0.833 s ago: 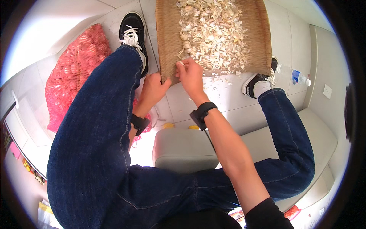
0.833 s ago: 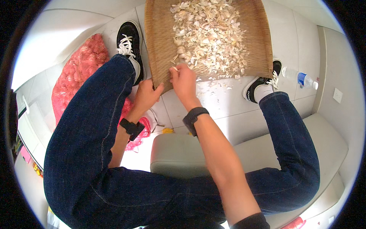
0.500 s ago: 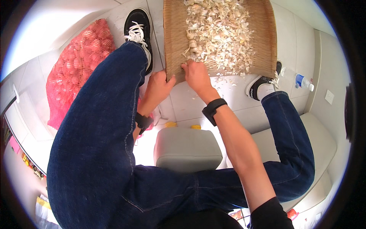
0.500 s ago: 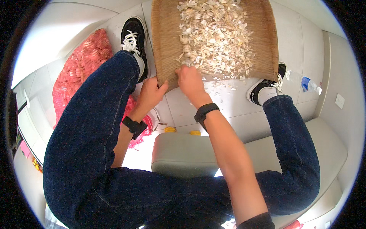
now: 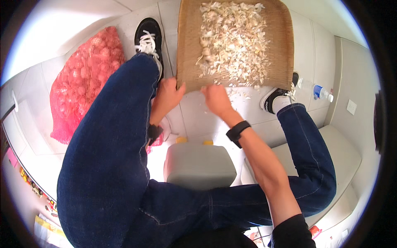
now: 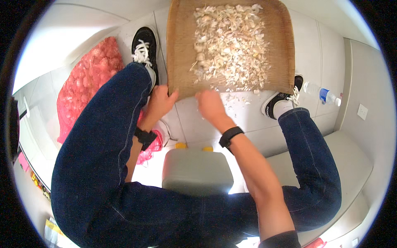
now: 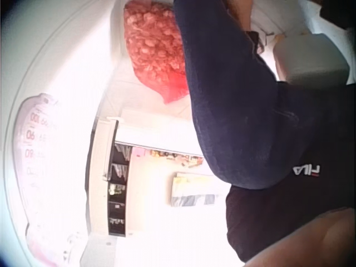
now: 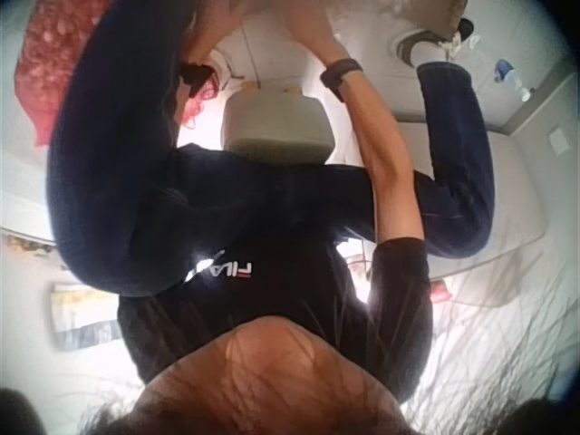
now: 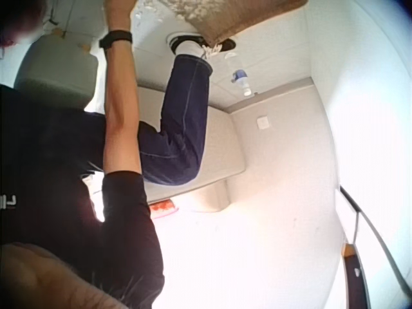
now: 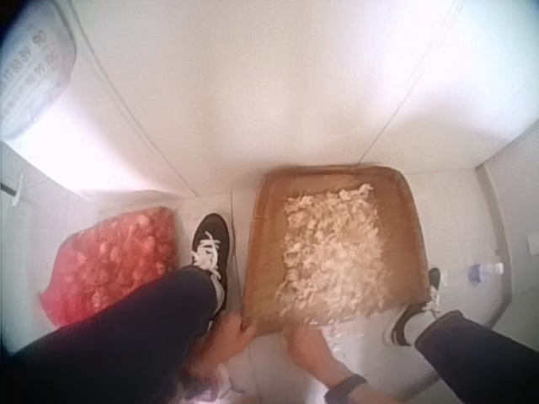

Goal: The person takes garlic bulbs from a mesh bag, breaks them into cloves, and peels the skin off individual cloves by hand, discarding the skins into a wooden tray.

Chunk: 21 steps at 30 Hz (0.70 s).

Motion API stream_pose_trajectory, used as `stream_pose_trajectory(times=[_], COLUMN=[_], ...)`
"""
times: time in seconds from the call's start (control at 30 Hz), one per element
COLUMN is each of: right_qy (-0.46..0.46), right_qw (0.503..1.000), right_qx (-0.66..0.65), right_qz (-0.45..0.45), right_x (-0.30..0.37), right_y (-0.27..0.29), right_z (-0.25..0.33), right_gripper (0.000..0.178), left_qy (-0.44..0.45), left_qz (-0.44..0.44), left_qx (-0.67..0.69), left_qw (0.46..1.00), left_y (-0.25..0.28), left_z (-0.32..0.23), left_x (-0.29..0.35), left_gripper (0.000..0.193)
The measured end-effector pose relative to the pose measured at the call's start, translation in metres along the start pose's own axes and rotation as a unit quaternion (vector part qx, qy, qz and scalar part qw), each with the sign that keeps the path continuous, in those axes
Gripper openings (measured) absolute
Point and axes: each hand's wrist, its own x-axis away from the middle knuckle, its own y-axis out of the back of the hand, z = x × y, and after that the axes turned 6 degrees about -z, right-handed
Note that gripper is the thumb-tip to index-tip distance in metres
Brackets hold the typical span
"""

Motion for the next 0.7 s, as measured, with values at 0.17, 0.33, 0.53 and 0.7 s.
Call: stream_pose_trajectory(times=[0.17,0.33,0.53,0.7], right_qy=[-0.206,-0.109,-0.023,0.025], right_qw=[0.795,0.774,0.819,0.819], right_qx=[-0.566,-0.621,-0.559,-0.567], right_qz=[0.075,0.065,0.129,0.078], right_x=[0.006,0.005,0.017,0.072], right_y=[0.051,0.120,0.261,0.353], right_z=[-0.014,0.012,0.075,0.118], right_gripper=[0.021,0.021,0.021,0.018], left_qy=[0.070,0.095,0.114,0.079], left_qz=[0.046,0.105,0.143,-0.011], left_qx=[0.075,0.126,0.138,0.115], left_qw=[0.994,0.982,0.973,0.990], left_y=[0.011,0.026,0.115,0.268], left_z=[-0.013,-0.003,0.026,-0.020], left_x=[-0.004,0.014,0.102,0.149], left_gripper=[0.028,0.032,0.023,0.019])
